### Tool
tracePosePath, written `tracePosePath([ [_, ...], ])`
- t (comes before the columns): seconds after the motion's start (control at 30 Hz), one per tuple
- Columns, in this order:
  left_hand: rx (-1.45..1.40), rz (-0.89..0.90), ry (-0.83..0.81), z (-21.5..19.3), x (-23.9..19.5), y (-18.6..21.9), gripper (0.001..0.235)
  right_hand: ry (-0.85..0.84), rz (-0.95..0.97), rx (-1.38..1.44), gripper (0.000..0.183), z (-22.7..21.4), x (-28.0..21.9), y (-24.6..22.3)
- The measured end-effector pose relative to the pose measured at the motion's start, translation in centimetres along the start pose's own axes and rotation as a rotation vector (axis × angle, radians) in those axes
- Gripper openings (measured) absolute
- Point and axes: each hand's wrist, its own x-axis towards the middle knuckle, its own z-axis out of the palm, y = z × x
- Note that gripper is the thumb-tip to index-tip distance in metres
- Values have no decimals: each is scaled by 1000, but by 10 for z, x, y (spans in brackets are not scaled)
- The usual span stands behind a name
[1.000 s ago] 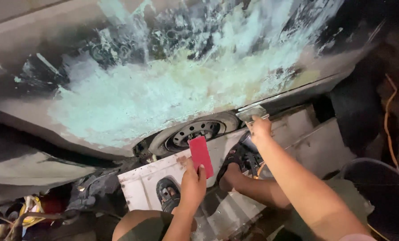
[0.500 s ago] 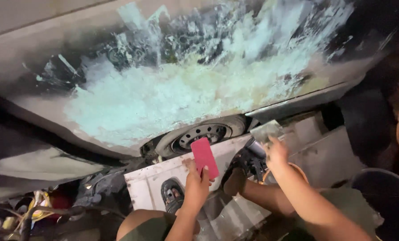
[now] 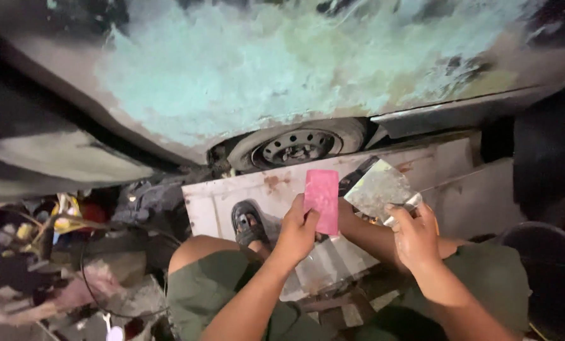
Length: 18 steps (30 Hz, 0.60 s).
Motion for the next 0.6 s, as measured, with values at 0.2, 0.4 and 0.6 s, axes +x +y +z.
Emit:
tracePosePath([
  [0.2, -365, 27, -4, 25, -13, -4, 21, 20, 52, 11, 17, 14, -25, -20],
  [0.4, -514, -39, 35, 29, -14, -4, 34, -211, -334, -442, 17, 38, -38, -49],
  [0.6, -577, -177, 94, 20, -20, 27, 13, -442, -304, -571, 46, 28, -41, -22],
])
